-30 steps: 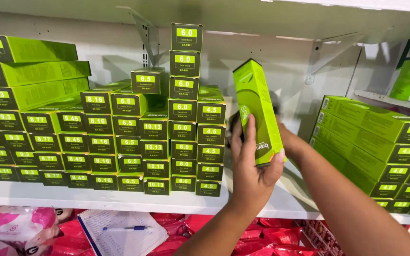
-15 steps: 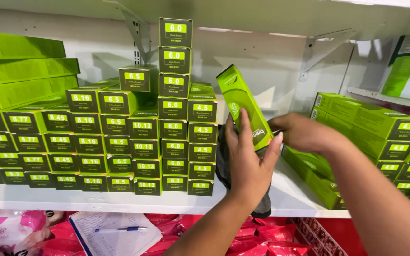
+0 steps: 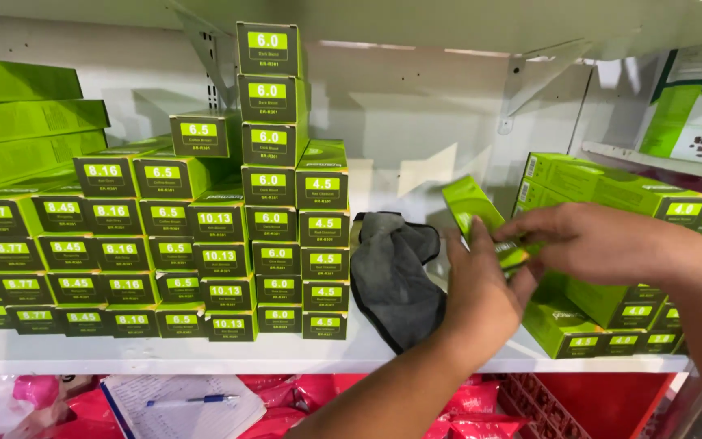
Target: Wiping dust off hair dye boxes and organizing them on store shelves.
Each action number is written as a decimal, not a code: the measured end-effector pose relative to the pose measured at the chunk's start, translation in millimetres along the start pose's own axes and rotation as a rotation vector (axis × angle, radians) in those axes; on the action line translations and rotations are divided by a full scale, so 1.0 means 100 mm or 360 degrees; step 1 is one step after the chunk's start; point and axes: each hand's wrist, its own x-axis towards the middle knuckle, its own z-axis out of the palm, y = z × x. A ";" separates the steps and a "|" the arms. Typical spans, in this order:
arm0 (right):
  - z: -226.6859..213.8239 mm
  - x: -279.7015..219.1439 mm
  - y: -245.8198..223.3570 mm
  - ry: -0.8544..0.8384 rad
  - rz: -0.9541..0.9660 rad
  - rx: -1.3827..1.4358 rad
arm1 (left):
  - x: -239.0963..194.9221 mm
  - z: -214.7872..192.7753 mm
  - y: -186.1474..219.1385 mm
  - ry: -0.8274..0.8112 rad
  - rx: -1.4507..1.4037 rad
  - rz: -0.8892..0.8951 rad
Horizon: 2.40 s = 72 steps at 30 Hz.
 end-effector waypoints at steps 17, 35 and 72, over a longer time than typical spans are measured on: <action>0.22 0.26 -0.04 -0.0296 0.0145 -0.0614 | 0.16 0.06 -0.31 -0.0492 0.0039 -0.0337; 0.17 0.62 -0.16 -0.0373 0.0164 -0.0888 | 0.25 -0.24 -0.04 -0.0862 0.0106 -0.0436; 0.68 0.33 -2.17 0.0973 -0.0235 0.0309 | -0.12 -2.43 -0.07 0.0586 0.1309 0.0692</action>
